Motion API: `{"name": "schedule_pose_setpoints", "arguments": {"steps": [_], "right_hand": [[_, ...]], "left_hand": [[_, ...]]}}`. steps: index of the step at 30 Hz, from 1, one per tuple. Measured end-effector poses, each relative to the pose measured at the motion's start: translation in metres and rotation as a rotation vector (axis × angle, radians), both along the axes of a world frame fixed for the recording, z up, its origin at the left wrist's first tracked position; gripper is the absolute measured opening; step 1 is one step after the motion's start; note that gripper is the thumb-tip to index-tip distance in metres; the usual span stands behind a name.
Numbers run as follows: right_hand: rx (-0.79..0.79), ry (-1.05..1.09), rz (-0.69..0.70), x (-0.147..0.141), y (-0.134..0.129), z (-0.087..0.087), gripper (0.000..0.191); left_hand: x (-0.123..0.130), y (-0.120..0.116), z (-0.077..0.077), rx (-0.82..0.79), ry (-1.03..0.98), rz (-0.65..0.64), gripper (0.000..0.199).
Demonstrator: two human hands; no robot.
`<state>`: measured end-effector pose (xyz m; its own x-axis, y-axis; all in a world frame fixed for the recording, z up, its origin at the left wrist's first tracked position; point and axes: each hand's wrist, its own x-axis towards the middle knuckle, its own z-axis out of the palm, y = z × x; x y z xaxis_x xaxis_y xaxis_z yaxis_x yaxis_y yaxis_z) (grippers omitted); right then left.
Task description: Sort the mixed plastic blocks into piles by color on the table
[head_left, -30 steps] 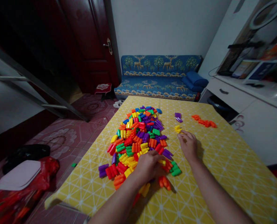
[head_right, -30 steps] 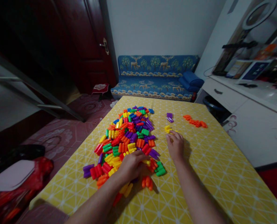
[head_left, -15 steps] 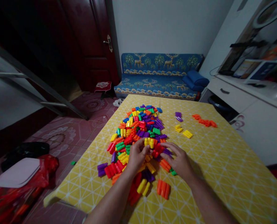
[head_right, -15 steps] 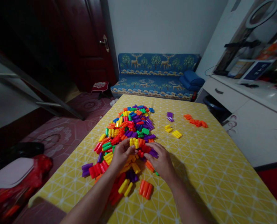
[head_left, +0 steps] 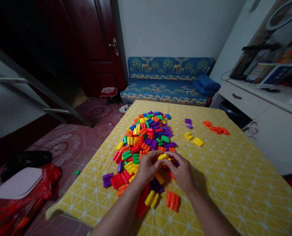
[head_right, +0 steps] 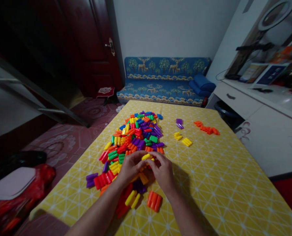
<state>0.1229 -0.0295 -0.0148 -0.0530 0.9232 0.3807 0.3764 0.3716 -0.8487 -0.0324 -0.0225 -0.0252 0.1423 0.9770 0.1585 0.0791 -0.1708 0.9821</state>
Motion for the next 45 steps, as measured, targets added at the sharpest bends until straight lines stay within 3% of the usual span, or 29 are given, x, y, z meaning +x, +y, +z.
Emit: {"name": "schedule_pose_setpoints", "arguments": {"steps": [5,8,11,15,18,21,24,26,29,34,40,42,45], "right_hand": [[-0.065,0.039,-0.011,0.014,0.008,-0.002,0.022],[0.024,-0.022,-0.236,0.049,0.032,-0.008,0.026],[0.202,-0.326,-0.479,0.096,0.056,-0.022,0.023],[0.253,-0.712,-0.449,0.132,0.064,-0.040,0.026],[0.359,-0.677,-0.427,0.121,0.054,-0.038,0.033],[0.387,-0.547,-0.263,0.092,0.038,-0.023,0.030],[0.226,-0.598,-0.023,0.061,0.023,-0.009,0.030],[0.106,-0.720,0.050,0.044,0.015,-0.004,0.046],[0.025,-0.850,0.059,0.027,0.008,-0.002,0.059],[0.038,-0.803,0.044,0.020,0.012,-0.003,0.034],[-0.029,-0.709,0.091,0.028,0.021,-0.014,0.042],[-0.059,-0.602,0.068,0.026,0.023,-0.013,0.036],[-0.158,-0.222,-0.009,0.017,0.023,-0.007,0.017]], "left_hand": [[-0.001,-0.001,0.004,0.043,0.189,0.033,0.022],[-0.001,0.000,0.004,0.065,0.193,0.072,0.021],[-0.001,0.002,0.000,0.094,0.236,0.069,0.017],[-0.001,0.002,-0.001,0.133,0.297,0.053,0.016],[-0.002,0.001,0.001,0.195,0.350,-0.005,0.017],[-0.002,0.001,0.003,0.244,0.401,-0.028,0.021],[-0.002,0.002,0.001,0.229,0.408,-0.005,0.024],[-0.001,0.002,0.000,0.221,0.405,0.003,0.026],[0.000,0.002,-0.002,0.222,0.395,0.001,0.030],[-0.001,0.002,-0.001,0.254,0.357,-0.001,0.029],[-0.001,0.002,0.000,0.261,0.374,-0.009,0.031],[-0.001,0.002,0.001,0.259,0.370,0.000,0.032],[-0.002,0.002,0.001,0.269,0.357,0.027,0.037]]}}
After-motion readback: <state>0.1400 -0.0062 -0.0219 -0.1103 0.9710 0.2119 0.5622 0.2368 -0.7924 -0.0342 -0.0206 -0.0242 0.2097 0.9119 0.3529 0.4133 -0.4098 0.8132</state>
